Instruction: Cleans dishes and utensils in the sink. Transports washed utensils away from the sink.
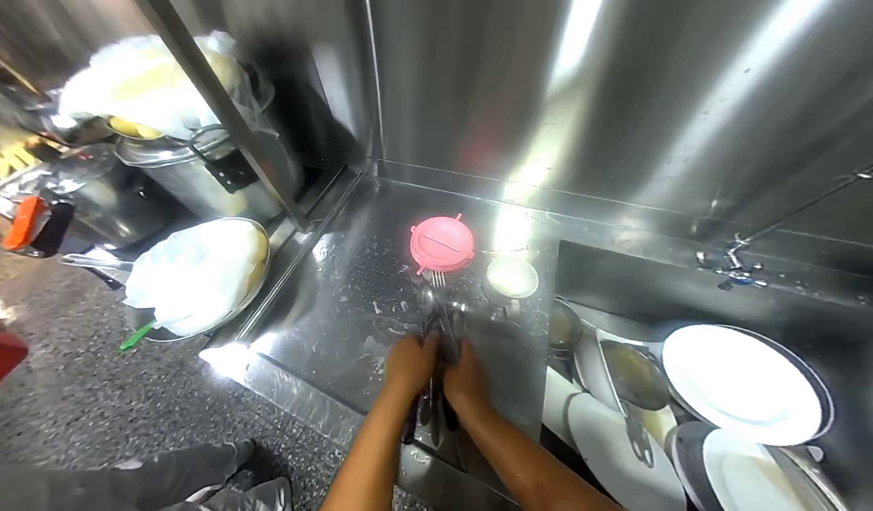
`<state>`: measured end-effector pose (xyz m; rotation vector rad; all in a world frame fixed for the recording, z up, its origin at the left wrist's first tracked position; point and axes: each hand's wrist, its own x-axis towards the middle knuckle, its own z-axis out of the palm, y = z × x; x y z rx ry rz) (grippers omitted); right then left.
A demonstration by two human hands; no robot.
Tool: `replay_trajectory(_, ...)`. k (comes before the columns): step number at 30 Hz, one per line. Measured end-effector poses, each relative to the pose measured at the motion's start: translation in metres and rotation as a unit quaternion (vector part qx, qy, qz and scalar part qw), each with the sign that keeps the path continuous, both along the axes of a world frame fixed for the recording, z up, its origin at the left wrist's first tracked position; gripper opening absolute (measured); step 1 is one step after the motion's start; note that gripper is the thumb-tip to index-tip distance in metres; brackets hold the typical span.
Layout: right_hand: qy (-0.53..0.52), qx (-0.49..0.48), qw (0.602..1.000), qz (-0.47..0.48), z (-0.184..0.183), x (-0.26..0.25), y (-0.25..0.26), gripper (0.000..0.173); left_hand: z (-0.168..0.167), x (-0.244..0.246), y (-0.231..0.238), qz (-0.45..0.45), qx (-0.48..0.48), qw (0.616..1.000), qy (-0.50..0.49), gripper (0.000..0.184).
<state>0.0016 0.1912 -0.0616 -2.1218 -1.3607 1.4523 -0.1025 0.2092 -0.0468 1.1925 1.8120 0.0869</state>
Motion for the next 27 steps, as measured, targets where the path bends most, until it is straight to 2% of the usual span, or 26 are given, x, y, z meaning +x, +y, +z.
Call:
replay_trajectory(2, 0.023, 0.011, 1.0, 0.012, 0.0, -0.009, 0.0, 0.047, -0.013, -0.007, 0.001, 0.047, 0.011, 0.997, -0.068, 0.059)
replay_trajectory(4, 0.05, 0.024, 0.998, 0.004, -0.003, -0.016, 0.002, 0.039, -0.022, -0.012, 0.0, 0.11, 0.018, 0.98, -0.164, 0.055)
replay_trajectory(8, 0.088, 0.034, 0.995, 0.021, 0.001, -0.024, 0.004, 0.044, -0.022, -0.02, -0.006, 0.218, 0.003, 0.919, -0.329, 0.04)
replay_trajectory(12, 0.159, 0.036, 0.986, 0.025, -0.007, -0.026, -0.002, 0.039, -0.025, -0.027, -0.01, 0.256, -0.022, 0.886, -0.386, 0.034)
replay_trajectory(16, 0.266, 0.019, 0.963, 0.032, 0.0, -0.002, -0.001, 0.033, -0.029, -0.028, -0.012, 0.305, -0.022, 0.856, -0.416, 0.025)
replay_trajectory(18, 0.21, 0.034, 0.976, 0.048, 0.006, 0.017, 0.006, 0.034, -0.032, -0.028, -0.013, 0.314, -0.023, 0.846, -0.43, 0.029)
replay_trajectory(20, 0.073, 0.09, 0.992, 0.058, 0.01, 0.03, 0.017, 0.031, -0.032, -0.027, -0.015, 0.325, -0.027, 0.841, -0.432, 0.03)
replay_trajectory(22, -0.036, 0.14, 0.987, 0.069, 0.005, 0.034, 0.029, 0.031, -0.029, -0.026, -0.019, 0.337, -0.045, 0.833, -0.436, 0.026)
replay_trajectory(25, -0.147, 0.101, 0.974, 0.142, -0.003, 0.015, 0.043, 0.046, -0.024, -0.027, -0.026, 0.345, -0.058, 0.817, -0.458, 0.017)
replay_trajectory(27, -0.189, 0.075, 0.965, 0.167, 0.0, -0.003, 0.046, 0.043, -0.019, -0.03, -0.032, 0.342, -0.064, 0.812, -0.469, 0.014)
